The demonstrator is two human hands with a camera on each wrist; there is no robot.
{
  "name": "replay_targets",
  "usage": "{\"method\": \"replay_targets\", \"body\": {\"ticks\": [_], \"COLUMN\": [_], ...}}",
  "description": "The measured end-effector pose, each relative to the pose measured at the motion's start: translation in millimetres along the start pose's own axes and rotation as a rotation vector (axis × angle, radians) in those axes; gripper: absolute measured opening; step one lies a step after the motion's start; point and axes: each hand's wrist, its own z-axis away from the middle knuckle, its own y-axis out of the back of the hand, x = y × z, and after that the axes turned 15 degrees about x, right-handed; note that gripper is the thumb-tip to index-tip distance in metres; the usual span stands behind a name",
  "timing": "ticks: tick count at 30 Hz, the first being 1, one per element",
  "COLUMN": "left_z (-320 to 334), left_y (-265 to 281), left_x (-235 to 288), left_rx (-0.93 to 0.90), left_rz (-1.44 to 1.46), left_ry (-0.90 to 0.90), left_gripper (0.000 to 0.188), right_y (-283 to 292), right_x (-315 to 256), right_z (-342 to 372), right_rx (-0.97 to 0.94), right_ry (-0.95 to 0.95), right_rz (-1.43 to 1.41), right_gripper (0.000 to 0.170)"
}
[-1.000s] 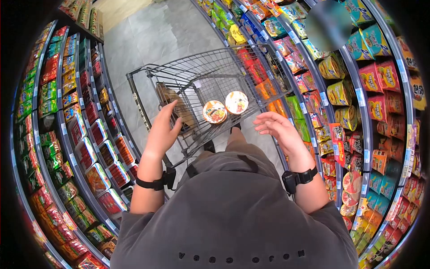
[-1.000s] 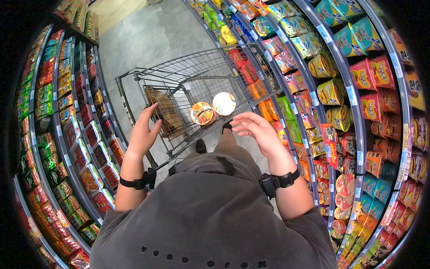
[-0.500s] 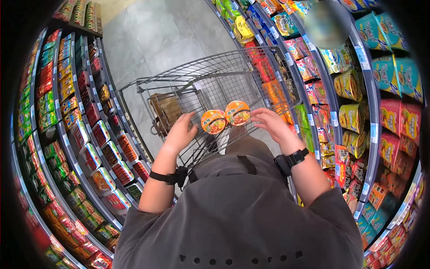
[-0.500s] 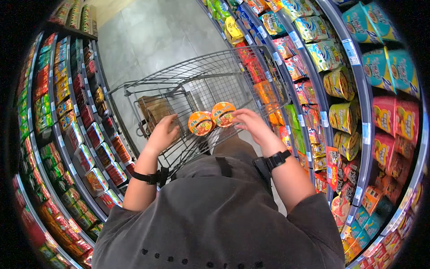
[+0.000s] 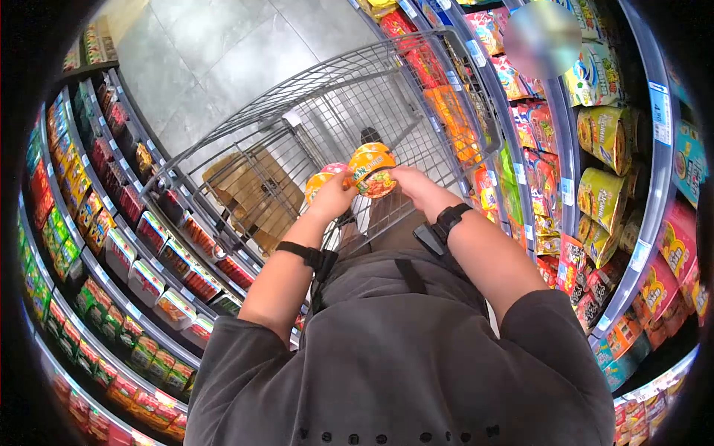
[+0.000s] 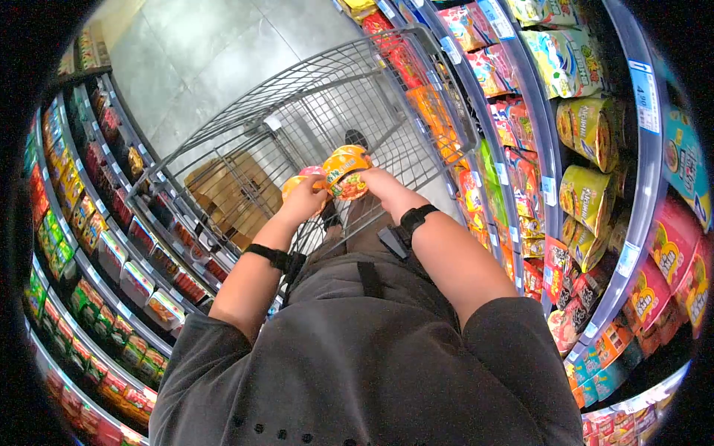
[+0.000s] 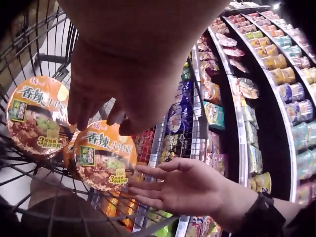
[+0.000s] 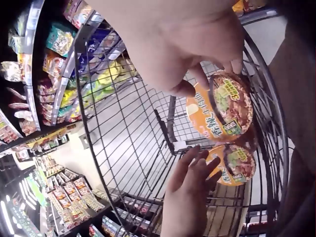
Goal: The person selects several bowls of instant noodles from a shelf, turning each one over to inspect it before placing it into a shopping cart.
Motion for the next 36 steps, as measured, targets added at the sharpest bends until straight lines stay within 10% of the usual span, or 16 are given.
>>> {"method": "replay_targets", "body": {"ticks": [18, 30, 36], "left_z": [13, 155, 231], "left_y": [29, 149, 191], "left_x": [15, 60, 49], "left_rx": [-0.003, 0.364, 0.507], "left_rz": [0.099, 0.25, 0.263], "left_ry": [-0.048, -0.464, -0.692], "left_gripper": [0.049, 0.059, 0.065], "right_y": [6, -2, -11], "right_x": [3, -33, -6], "right_z": [7, 155, 235], "right_rx": [-0.024, -0.157, -0.307], "right_ry": [0.178, 0.508, 0.55], "right_rz": [0.283, 0.477, 0.144], "right_gripper": [0.048, 0.022, 0.02]}}
